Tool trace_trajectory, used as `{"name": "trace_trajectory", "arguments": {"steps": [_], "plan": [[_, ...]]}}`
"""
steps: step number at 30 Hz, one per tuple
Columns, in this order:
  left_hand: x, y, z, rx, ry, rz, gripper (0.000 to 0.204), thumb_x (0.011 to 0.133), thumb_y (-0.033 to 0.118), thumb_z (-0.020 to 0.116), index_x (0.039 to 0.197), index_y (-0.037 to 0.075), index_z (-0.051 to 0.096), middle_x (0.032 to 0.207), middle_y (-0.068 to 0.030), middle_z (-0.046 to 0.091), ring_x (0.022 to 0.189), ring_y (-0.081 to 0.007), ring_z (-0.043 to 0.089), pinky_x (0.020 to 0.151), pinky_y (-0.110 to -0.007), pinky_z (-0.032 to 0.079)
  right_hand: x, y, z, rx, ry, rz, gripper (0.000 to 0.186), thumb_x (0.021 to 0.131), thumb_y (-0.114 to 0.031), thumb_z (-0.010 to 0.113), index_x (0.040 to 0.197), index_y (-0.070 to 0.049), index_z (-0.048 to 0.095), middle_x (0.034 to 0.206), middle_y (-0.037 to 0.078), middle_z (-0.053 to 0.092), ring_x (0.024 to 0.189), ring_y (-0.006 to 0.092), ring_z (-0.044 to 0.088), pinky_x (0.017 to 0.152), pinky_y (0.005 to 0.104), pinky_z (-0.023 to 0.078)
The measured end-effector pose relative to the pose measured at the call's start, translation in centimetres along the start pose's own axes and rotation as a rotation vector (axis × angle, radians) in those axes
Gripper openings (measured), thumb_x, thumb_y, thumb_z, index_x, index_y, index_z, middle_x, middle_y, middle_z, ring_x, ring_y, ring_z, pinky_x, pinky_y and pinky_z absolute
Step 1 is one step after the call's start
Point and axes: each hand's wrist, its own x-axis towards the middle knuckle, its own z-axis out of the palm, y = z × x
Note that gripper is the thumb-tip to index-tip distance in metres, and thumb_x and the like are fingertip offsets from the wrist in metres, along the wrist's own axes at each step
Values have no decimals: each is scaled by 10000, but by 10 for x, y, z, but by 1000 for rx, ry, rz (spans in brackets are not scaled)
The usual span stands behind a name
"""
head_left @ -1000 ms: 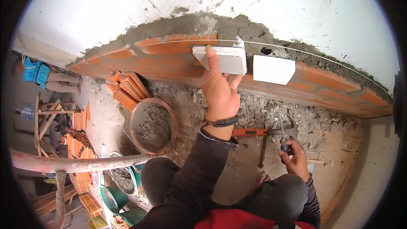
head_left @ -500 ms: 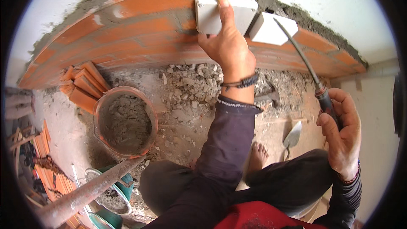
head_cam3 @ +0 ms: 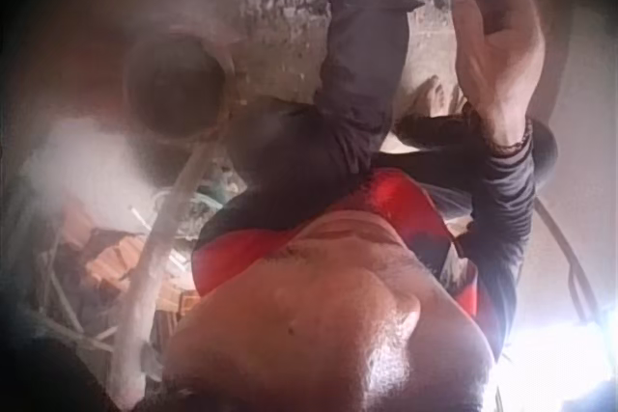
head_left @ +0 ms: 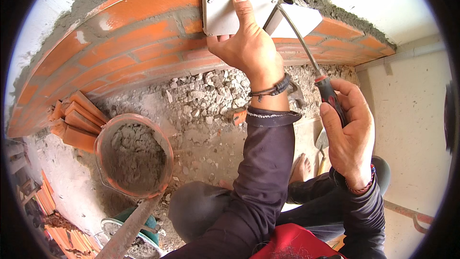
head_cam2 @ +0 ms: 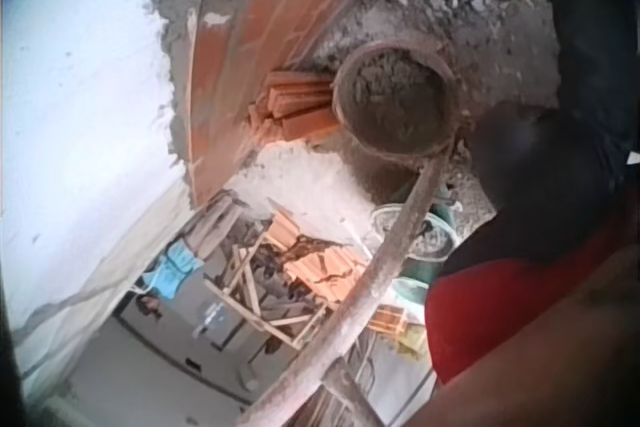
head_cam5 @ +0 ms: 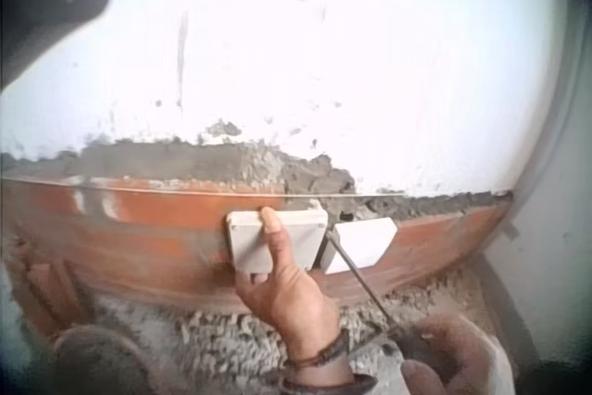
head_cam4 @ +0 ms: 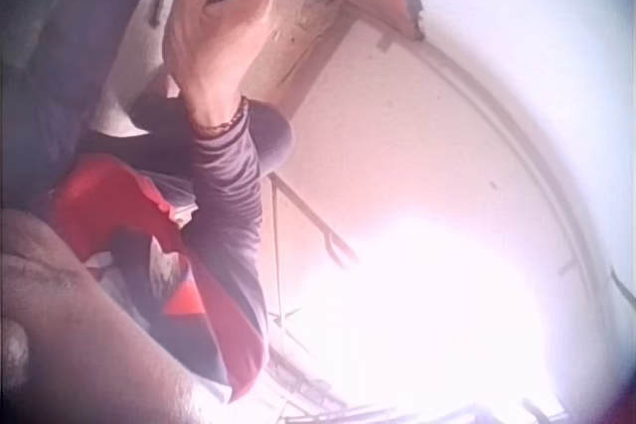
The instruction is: The person connects wires to an electrical module, fits it into a wall-mounted box, and then uses a screwdriver to secure a cover plate over the box.
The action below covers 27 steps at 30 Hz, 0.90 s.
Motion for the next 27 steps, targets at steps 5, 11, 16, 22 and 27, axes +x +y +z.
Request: {"name": "trace_trajectory", "arguments": {"steps": [5, 11, 16, 22, 27], "plan": [[11, 6, -5, -29, -86, 49, 1039, 785, 419, 872, 1396, -142, 247, 1233, -189, 600, 1044, -224, 654, 878, -332, 581, 9, 6, 17, 40, 18, -12, 321, 931, -10, 620, 1247, -1, 560, 843, 28, 619, 720, 54, 522, 645, 223, 438], [-10, 19, -4, -23, -99, 46, 906, 776, 416, 880, 1313, -85, 349, 1178, -168, 613, 981, -198, 667, 841, -302, 593, 3, -1, 25, -103, 54, -137, 314, 936, 7, 595, 1245, 22, 540, 851, 41, 615, 729, 61, 521, 650, 224, 435], [7, 6, -2, -38, -48, 52, 896, 779, 402, 878, 1313, -84, 348, 1170, -166, 613, 1004, -205, 669, 868, -317, 603, 10, -12, 15, -2, -61, -46, 312, 944, 3, 589, 1249, 30, 531, 860, 49, 618, 736, 60, 522, 652, 214, 430], [55, -34, 8, 113, 226, 43, 891, 782, 394, 877, 1313, -86, 347, 1179, -178, 611, 1023, -218, 669, 887, -327, 600, 9, 1, 22, -10, 4, -59, 308, 945, -4, 594, 1245, 30, 533, 859, 49, 624, 714, 54, 518, 637, 211, 425], [3, 5, -3, -54, -71, 49, 939, 779, 397, 879, 1339, -100, 313, 1188, -187, 607, 1046, -228, 662, 894, -333, 597, 9, 18, 17, 13, 0, -63, 316, 939, -8, 601, 1247, 27, 539, 860, 50, 627, 718, 57, 526, 641, 214, 432]]}}
